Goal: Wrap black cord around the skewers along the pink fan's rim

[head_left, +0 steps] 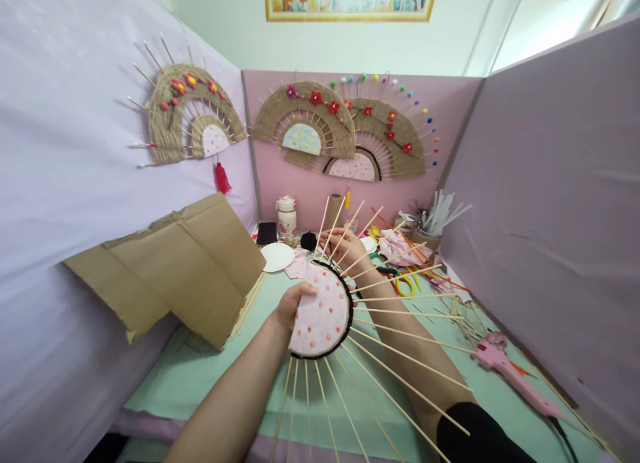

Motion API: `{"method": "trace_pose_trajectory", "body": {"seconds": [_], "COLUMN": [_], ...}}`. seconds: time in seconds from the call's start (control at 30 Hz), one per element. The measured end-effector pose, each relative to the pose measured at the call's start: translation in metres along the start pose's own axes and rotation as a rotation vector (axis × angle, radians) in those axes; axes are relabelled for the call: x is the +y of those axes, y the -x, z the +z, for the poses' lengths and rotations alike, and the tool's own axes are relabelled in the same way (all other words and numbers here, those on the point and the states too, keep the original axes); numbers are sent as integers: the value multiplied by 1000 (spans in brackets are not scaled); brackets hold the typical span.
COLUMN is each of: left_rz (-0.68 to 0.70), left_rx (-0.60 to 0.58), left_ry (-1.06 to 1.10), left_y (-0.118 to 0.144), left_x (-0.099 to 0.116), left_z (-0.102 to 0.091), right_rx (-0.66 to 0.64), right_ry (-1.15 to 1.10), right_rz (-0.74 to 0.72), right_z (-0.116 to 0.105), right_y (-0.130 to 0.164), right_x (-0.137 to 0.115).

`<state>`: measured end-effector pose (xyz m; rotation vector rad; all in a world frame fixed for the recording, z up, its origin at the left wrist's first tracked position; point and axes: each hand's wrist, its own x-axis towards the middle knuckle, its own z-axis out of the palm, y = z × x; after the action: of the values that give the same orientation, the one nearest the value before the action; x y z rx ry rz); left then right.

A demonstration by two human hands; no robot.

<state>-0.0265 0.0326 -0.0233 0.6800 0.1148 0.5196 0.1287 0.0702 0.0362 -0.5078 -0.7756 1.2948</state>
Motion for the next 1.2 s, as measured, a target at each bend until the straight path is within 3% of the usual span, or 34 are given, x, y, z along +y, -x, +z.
{"method": "trace_pose_trajectory", "body": {"seconds": [0.5,0.8,1.0,1.2], "left_rz": [22,19,-4,-20], "left_rx": [-12,-33,-35,-50], "left_ry": [-7,48,28,45], "left_y": [-2,-2,-2,-2], "left_x": [-3,-4,-4,-5], "left_z": [8,11,1,9], "right_rx": [52,-72,-132,-158], "right_ry": [15,-71,-116,-76], "right_rz": [-15,35,-46,-200], "right_z": [-2,-24,-35,-32], "right_y": [4,3,16,31], "right_x": [-32,-67,-101,-118]}}
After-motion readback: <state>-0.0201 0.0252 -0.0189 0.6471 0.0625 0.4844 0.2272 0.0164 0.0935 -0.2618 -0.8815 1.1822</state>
